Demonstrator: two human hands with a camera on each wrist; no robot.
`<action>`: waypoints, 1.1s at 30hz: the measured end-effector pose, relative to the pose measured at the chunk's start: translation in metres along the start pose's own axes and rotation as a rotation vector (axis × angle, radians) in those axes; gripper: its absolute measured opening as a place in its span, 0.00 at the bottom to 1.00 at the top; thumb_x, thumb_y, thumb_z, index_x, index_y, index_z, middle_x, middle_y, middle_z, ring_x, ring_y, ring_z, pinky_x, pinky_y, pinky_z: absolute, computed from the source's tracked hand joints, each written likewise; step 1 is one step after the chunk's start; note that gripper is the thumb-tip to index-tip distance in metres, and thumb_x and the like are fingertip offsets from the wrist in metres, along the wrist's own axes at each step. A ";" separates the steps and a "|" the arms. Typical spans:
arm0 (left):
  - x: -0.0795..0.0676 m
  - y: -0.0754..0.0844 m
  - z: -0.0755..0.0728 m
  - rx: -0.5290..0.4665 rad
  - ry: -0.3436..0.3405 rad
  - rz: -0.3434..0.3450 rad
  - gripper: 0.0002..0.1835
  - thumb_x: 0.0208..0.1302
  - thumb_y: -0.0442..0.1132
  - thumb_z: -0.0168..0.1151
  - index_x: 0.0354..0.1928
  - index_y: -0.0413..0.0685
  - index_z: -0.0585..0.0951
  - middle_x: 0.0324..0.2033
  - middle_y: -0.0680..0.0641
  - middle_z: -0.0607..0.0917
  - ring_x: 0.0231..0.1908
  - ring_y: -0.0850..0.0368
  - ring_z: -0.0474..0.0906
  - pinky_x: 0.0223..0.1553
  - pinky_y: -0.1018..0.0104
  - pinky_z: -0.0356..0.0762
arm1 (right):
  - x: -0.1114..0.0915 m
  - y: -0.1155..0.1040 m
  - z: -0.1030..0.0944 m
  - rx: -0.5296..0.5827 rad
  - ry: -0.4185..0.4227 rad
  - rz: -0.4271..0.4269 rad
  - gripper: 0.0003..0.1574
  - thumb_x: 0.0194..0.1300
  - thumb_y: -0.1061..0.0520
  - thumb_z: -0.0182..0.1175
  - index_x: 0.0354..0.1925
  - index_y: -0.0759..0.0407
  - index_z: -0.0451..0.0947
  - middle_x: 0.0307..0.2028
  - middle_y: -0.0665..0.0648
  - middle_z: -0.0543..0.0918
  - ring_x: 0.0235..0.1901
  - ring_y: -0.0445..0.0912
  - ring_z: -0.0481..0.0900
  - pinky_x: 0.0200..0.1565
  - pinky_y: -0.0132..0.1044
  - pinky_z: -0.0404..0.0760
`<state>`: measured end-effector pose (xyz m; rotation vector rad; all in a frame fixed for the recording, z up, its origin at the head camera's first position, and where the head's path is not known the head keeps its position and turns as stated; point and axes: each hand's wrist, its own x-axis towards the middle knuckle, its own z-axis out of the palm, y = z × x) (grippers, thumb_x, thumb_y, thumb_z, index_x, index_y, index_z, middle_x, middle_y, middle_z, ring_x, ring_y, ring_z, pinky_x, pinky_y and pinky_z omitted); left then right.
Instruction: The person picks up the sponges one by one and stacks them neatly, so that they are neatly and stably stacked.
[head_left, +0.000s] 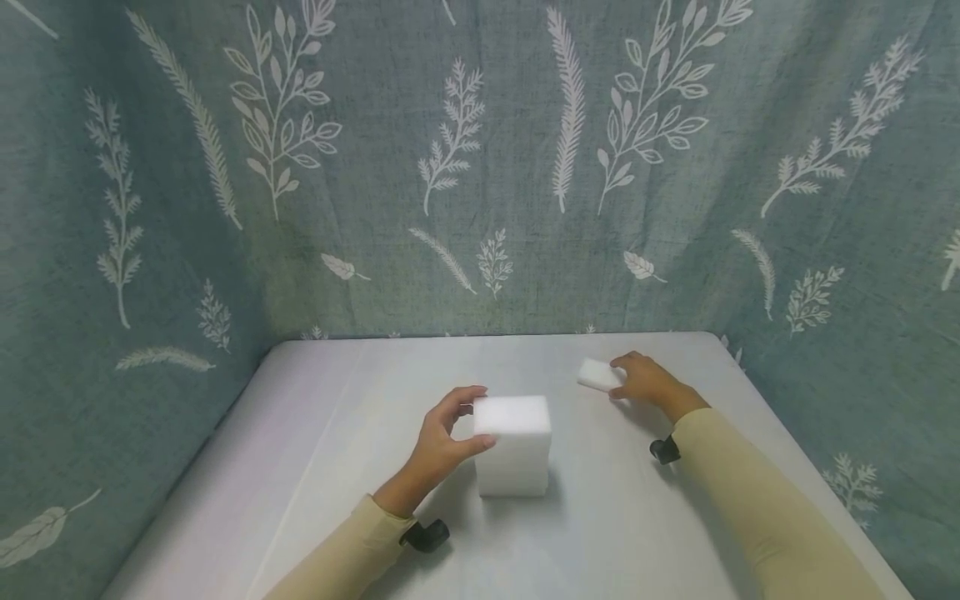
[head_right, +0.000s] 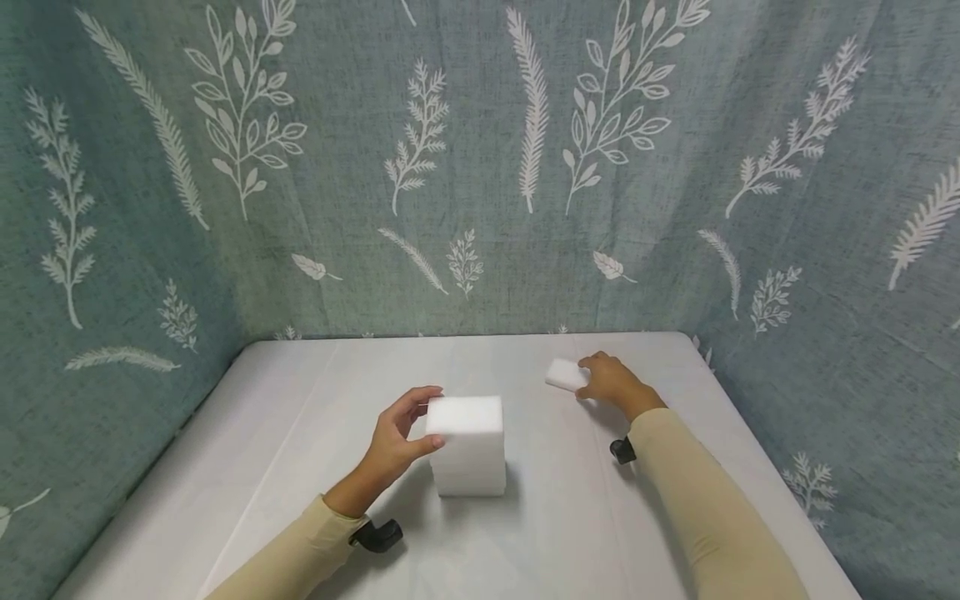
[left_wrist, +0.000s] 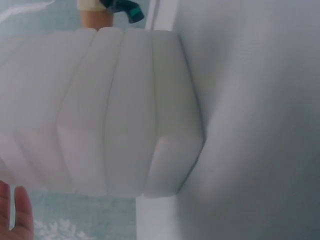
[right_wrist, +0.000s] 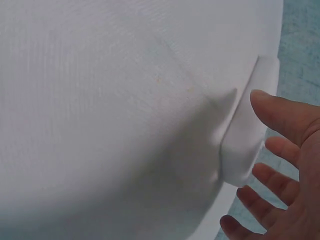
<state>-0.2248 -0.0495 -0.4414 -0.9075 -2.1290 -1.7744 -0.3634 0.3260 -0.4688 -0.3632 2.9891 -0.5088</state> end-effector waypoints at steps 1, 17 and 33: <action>0.000 0.000 0.001 -0.006 -0.001 0.000 0.31 0.51 0.28 0.72 0.59 0.37 0.75 0.55 0.40 0.78 0.52 0.46 0.74 0.58 0.39 0.63 | 0.000 0.000 0.001 0.010 -0.006 0.017 0.43 0.57 0.50 0.69 0.64 0.70 0.68 0.60 0.73 0.69 0.59 0.67 0.67 0.60 0.61 0.64; -0.005 0.004 0.003 0.024 0.011 -0.007 0.28 0.55 0.30 0.70 0.59 0.39 0.75 0.54 0.42 0.78 0.51 0.48 0.75 0.60 0.38 0.62 | -0.004 0.002 0.001 0.048 0.004 0.050 0.37 0.61 0.53 0.65 0.64 0.67 0.69 0.63 0.73 0.68 0.63 0.68 0.62 0.63 0.62 0.60; -0.007 0.004 0.006 0.037 0.011 -0.092 0.32 0.55 0.33 0.71 0.63 0.41 0.72 0.56 0.44 0.78 0.55 0.45 0.74 0.62 0.36 0.58 | -0.021 -0.015 -0.031 -0.052 0.043 -0.170 0.33 0.61 0.52 0.66 0.61 0.65 0.73 0.59 0.69 0.74 0.59 0.64 0.69 0.59 0.60 0.66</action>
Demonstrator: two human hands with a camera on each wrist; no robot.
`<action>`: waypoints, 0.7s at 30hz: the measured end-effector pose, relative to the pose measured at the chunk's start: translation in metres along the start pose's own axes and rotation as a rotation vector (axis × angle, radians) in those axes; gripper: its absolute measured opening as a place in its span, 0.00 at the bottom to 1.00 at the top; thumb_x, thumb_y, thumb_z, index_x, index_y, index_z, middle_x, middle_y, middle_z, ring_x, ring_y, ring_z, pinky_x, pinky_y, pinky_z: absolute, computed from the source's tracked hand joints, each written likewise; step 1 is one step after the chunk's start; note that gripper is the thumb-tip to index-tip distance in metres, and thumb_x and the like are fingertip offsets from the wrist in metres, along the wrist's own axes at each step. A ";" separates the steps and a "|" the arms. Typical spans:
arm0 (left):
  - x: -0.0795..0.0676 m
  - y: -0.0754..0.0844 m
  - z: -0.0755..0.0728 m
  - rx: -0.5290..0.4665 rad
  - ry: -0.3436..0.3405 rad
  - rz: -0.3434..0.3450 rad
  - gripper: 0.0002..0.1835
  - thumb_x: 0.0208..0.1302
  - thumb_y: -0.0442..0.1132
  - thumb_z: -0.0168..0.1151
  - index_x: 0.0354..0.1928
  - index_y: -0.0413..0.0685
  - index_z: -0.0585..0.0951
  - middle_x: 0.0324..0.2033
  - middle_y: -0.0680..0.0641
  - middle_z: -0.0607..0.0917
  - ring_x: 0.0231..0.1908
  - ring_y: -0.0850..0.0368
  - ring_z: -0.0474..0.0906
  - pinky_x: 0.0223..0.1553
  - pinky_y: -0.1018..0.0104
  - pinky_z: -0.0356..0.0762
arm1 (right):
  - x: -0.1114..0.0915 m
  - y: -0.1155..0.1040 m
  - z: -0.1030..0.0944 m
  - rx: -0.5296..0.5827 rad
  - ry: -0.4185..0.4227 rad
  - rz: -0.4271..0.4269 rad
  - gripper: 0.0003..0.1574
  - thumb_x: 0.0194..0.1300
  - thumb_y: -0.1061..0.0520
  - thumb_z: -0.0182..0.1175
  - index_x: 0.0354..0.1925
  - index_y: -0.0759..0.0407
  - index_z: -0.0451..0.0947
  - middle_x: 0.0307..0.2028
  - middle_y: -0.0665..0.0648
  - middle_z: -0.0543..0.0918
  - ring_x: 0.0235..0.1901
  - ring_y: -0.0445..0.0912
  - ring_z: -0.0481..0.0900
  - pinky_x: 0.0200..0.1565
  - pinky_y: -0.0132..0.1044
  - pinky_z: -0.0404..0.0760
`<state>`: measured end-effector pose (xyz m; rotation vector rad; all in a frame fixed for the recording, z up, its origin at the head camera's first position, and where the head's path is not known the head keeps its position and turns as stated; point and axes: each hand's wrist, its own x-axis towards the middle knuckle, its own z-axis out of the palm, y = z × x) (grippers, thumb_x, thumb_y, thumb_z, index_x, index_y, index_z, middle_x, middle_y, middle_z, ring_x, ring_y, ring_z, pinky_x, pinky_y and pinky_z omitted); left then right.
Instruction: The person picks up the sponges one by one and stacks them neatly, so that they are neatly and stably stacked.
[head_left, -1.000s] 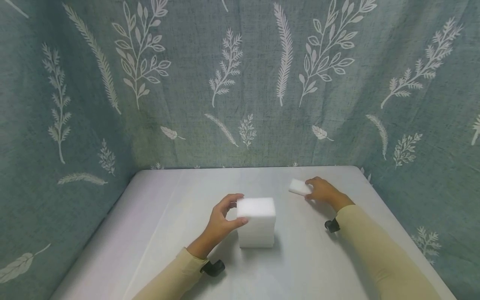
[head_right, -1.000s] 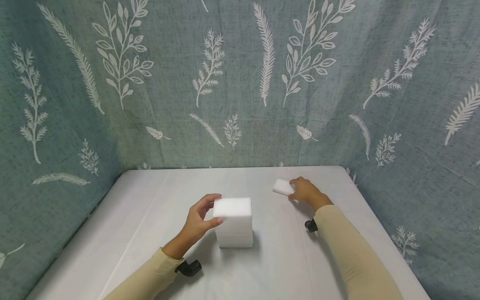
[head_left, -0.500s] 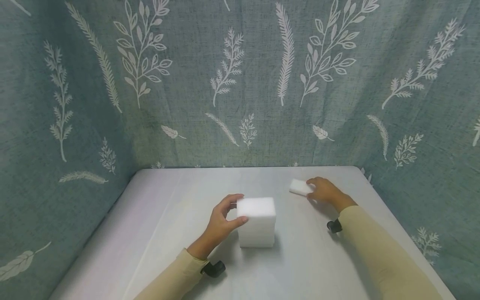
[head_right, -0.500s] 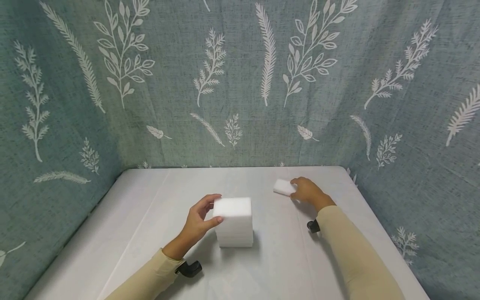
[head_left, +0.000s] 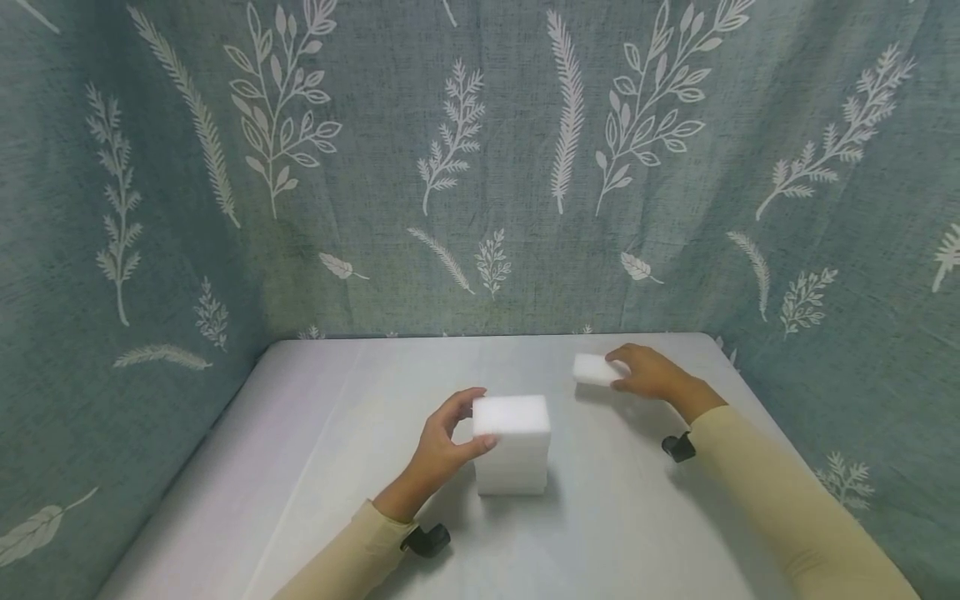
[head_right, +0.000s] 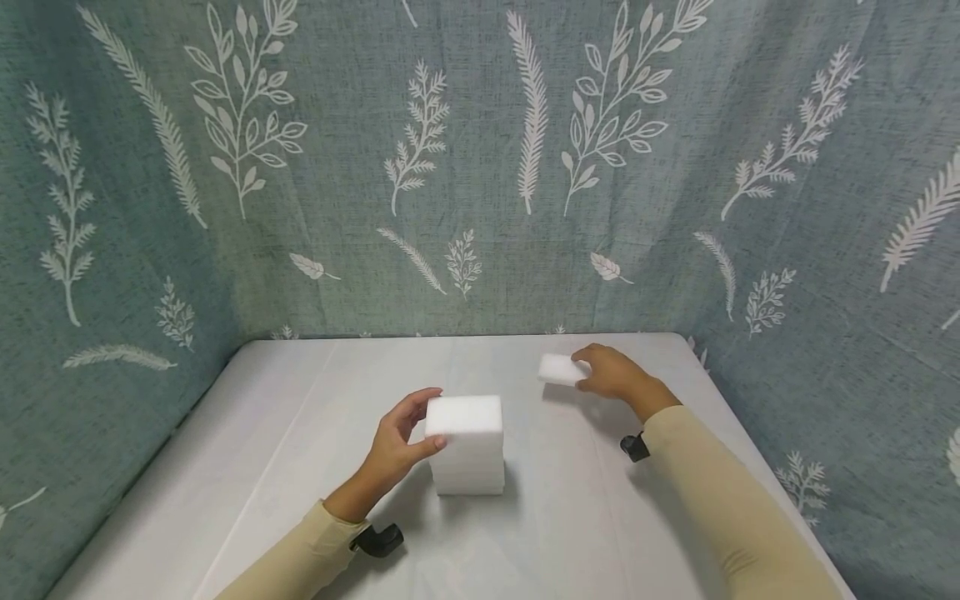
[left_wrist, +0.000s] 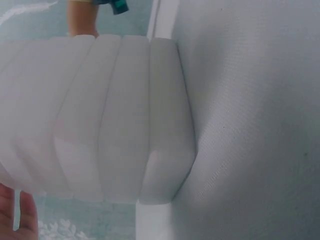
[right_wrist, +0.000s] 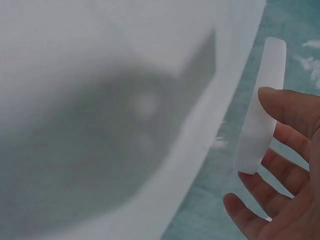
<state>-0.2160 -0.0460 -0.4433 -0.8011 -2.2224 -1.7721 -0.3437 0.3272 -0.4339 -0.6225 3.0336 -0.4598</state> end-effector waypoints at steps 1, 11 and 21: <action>0.000 0.000 0.000 0.000 -0.001 -0.003 0.33 0.55 0.33 0.71 0.64 0.41 0.72 0.56 0.43 0.78 0.54 0.45 0.74 0.62 0.36 0.58 | 0.000 -0.003 -0.002 -0.011 0.002 -0.025 0.33 0.61 0.52 0.66 0.61 0.65 0.73 0.59 0.69 0.74 0.59 0.64 0.70 0.59 0.60 0.67; 0.001 0.003 -0.003 -0.011 -0.005 -0.015 0.33 0.55 0.34 0.71 0.64 0.42 0.72 0.58 0.41 0.76 0.54 0.42 0.72 0.60 0.34 0.59 | -0.005 -0.039 -0.020 -0.012 -0.010 -0.127 0.32 0.62 0.51 0.66 0.61 0.61 0.74 0.60 0.65 0.73 0.61 0.61 0.69 0.60 0.58 0.66; 0.001 0.002 -0.006 0.002 -0.003 0.035 0.30 0.55 0.31 0.71 0.61 0.40 0.74 0.55 0.41 0.78 0.52 0.45 0.73 0.60 0.38 0.61 | -0.013 -0.070 -0.027 0.016 0.020 -0.213 0.31 0.61 0.49 0.67 0.61 0.59 0.75 0.59 0.60 0.75 0.61 0.57 0.70 0.60 0.56 0.68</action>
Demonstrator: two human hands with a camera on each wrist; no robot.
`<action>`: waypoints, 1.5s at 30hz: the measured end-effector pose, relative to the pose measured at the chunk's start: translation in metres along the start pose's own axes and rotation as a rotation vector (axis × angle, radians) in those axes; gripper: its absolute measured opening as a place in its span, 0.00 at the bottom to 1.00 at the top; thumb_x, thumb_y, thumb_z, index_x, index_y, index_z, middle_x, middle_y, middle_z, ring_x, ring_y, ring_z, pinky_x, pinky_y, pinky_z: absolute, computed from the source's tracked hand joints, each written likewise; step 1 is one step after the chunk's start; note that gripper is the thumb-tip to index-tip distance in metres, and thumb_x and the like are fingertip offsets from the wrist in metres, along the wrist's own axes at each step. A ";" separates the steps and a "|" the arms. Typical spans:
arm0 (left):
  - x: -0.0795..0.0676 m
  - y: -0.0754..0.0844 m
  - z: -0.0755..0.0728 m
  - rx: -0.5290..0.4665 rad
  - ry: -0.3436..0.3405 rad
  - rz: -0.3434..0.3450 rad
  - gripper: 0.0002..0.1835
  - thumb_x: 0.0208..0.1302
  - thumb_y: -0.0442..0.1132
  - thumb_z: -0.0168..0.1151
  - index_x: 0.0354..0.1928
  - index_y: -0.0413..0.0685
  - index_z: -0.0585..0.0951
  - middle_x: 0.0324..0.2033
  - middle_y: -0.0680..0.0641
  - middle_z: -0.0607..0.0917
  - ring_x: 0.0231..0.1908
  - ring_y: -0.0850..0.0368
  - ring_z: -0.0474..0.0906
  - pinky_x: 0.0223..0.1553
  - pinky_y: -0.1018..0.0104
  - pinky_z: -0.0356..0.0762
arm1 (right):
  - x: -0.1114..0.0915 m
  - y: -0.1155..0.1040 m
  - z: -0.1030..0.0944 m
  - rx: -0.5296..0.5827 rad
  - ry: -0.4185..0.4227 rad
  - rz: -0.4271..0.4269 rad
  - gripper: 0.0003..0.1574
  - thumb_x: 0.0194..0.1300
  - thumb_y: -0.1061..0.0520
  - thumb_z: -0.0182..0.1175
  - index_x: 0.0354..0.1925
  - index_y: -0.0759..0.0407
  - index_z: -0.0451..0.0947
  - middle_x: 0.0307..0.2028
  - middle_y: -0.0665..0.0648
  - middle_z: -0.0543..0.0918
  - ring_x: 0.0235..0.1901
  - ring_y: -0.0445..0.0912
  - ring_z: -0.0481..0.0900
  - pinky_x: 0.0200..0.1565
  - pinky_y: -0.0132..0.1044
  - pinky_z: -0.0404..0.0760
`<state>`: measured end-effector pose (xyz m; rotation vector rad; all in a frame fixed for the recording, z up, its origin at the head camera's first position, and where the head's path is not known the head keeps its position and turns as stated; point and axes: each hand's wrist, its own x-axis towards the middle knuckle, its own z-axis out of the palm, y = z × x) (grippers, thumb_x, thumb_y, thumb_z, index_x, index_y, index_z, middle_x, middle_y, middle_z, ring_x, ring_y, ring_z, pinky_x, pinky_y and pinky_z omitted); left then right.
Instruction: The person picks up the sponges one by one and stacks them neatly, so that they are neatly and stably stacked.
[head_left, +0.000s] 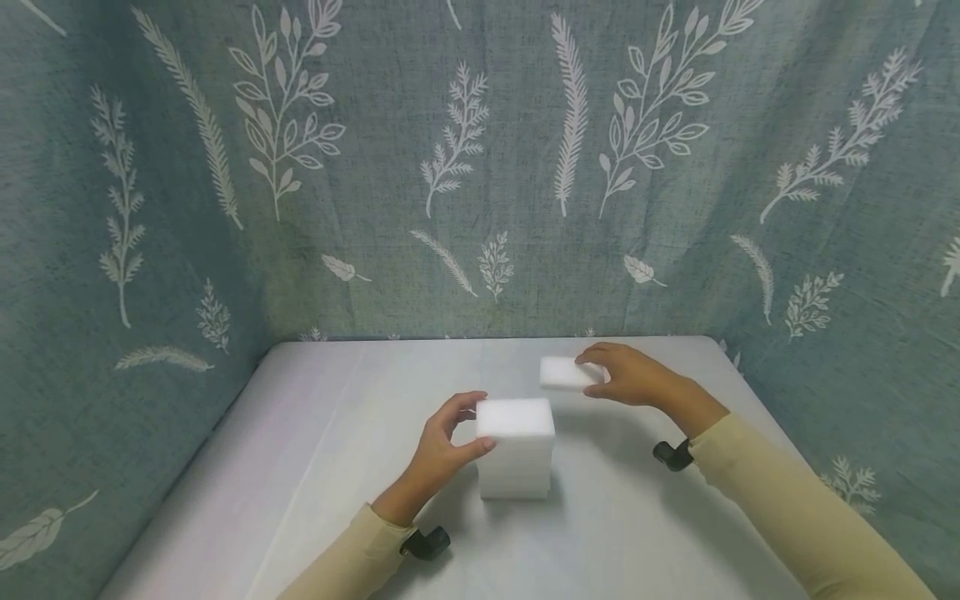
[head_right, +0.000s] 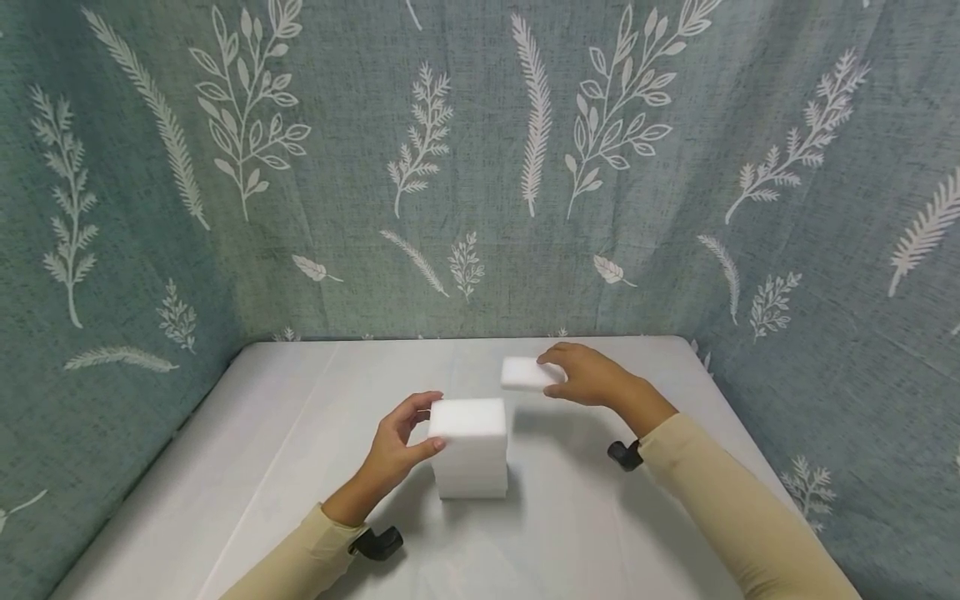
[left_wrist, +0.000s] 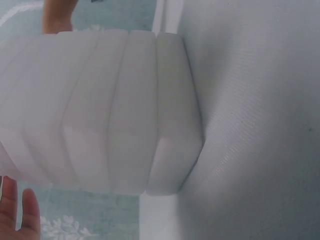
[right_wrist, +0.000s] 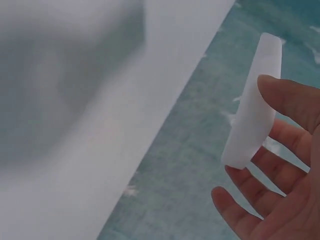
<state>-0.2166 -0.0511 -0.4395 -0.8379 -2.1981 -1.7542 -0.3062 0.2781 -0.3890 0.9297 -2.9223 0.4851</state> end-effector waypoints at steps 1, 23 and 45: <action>0.000 0.000 0.000 0.001 -0.001 0.002 0.30 0.55 0.31 0.70 0.61 0.40 0.74 0.55 0.41 0.78 0.52 0.46 0.73 0.60 0.37 0.61 | 0.000 -0.003 -0.001 0.005 0.003 -0.007 0.32 0.62 0.48 0.67 0.61 0.58 0.75 0.59 0.60 0.75 0.61 0.57 0.70 0.60 0.56 0.68; -0.001 -0.004 0.003 -0.027 -0.015 -0.023 0.30 0.56 0.33 0.70 0.62 0.41 0.73 0.58 0.41 0.76 0.53 0.45 0.73 0.60 0.39 0.62 | -0.015 -0.042 -0.019 0.033 0.082 -0.051 0.30 0.64 0.44 0.64 0.61 0.54 0.76 0.61 0.54 0.74 0.62 0.54 0.69 0.60 0.56 0.68; 0.002 -0.004 -0.003 -0.053 -0.020 0.029 0.29 0.57 0.30 0.67 0.62 0.35 0.71 0.59 0.39 0.75 0.54 0.42 0.73 0.58 0.36 0.65 | -0.020 -0.063 -0.008 0.104 0.236 -0.309 0.26 0.59 0.49 0.69 0.56 0.52 0.79 0.56 0.50 0.76 0.57 0.49 0.72 0.55 0.51 0.75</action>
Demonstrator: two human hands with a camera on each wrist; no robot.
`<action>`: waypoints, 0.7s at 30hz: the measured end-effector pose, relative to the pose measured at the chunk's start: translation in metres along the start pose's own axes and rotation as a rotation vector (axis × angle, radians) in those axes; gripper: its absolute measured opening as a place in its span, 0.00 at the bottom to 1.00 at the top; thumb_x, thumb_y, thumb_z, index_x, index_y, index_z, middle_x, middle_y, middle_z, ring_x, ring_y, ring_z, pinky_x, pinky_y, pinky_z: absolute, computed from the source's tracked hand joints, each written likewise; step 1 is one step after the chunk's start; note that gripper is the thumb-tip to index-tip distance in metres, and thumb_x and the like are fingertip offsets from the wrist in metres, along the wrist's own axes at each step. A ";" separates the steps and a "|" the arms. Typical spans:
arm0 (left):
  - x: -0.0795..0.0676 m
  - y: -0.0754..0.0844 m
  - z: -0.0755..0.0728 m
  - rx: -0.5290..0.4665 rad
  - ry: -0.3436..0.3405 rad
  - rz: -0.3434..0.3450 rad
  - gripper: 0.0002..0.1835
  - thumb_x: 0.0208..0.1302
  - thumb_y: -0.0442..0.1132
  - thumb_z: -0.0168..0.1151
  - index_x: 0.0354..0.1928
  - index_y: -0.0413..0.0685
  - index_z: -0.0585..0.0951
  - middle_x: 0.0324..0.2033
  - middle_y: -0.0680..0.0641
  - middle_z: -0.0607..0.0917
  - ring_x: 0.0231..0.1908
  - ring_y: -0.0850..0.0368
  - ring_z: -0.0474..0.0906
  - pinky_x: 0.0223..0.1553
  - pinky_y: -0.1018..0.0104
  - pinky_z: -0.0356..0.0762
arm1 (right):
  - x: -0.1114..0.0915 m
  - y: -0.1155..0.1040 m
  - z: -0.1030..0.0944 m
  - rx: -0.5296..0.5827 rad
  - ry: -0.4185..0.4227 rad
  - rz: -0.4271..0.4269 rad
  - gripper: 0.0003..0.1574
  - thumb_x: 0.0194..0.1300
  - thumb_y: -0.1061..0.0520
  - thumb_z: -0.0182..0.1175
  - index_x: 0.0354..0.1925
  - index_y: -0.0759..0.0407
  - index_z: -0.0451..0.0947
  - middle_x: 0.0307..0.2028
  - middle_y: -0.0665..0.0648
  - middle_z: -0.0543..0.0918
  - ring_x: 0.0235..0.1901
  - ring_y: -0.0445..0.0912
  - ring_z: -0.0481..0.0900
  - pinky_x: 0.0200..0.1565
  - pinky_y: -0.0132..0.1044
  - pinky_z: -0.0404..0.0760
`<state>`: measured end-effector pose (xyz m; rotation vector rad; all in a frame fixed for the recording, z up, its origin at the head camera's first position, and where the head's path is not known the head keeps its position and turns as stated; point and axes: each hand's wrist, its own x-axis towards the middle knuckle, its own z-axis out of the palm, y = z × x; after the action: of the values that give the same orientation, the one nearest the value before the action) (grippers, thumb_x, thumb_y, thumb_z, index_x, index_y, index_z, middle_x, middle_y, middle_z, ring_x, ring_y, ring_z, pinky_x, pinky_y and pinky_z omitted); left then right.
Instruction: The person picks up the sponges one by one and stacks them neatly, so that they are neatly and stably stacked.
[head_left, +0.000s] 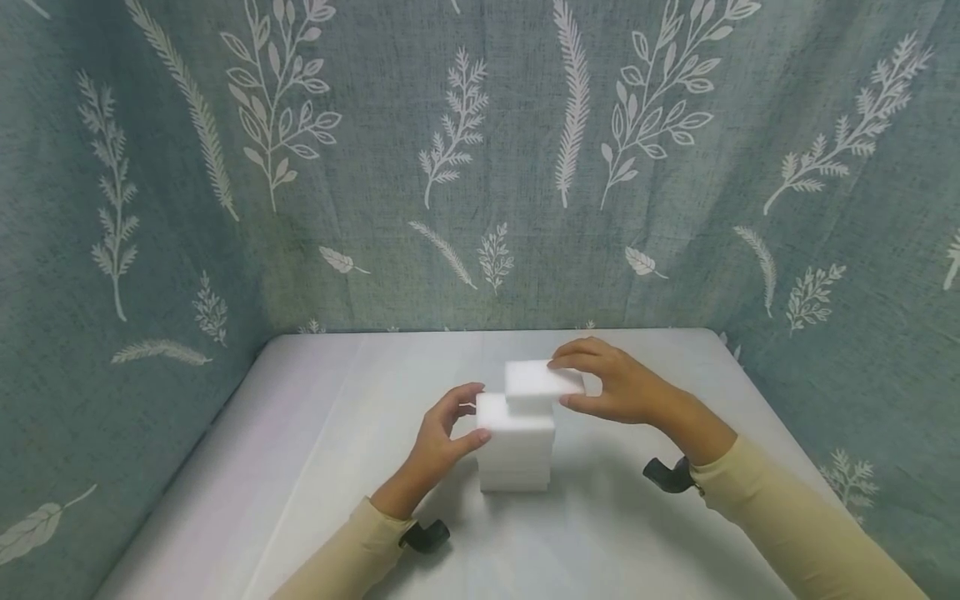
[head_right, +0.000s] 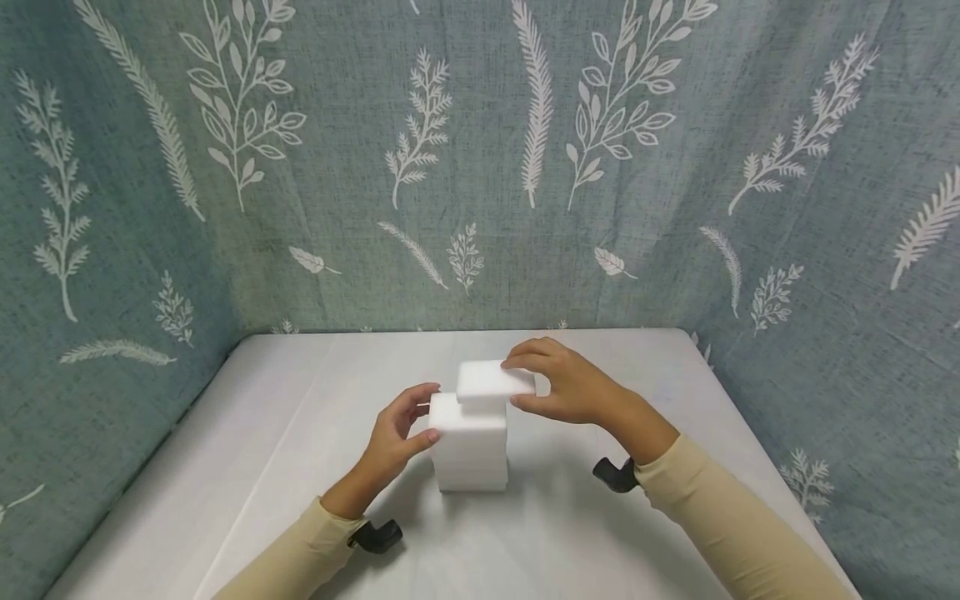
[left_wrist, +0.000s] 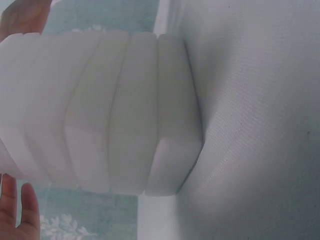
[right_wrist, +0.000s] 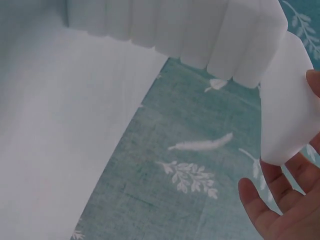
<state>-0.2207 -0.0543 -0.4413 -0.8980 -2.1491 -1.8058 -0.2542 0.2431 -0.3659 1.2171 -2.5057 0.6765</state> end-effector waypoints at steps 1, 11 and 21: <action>0.000 -0.001 0.000 -0.005 0.000 0.003 0.29 0.57 0.30 0.67 0.62 0.36 0.71 0.58 0.40 0.75 0.53 0.42 0.73 0.57 0.36 0.65 | 0.000 0.000 0.001 0.005 0.004 -0.001 0.26 0.59 0.49 0.69 0.56 0.52 0.79 0.55 0.50 0.77 0.57 0.48 0.72 0.54 0.51 0.75; 0.003 -0.003 -0.002 -0.021 -0.007 0.060 0.27 0.57 0.28 0.65 0.60 0.32 0.72 0.56 0.34 0.76 0.54 0.47 0.73 0.54 0.32 0.65 | 0.003 -0.006 0.019 0.046 0.040 -0.040 0.26 0.58 0.51 0.70 0.55 0.53 0.80 0.55 0.50 0.77 0.56 0.48 0.72 0.53 0.50 0.76; 0.002 -0.002 -0.002 0.000 -0.003 0.056 0.26 0.57 0.28 0.66 0.59 0.35 0.73 0.56 0.40 0.78 0.54 0.48 0.74 0.55 0.37 0.68 | 0.003 -0.013 0.028 0.084 0.043 -0.034 0.26 0.58 0.50 0.70 0.55 0.54 0.80 0.55 0.50 0.77 0.56 0.47 0.72 0.53 0.48 0.76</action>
<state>-0.2243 -0.0559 -0.4414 -0.9516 -2.1045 -1.7787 -0.2469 0.2194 -0.3851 1.2570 -2.4385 0.7976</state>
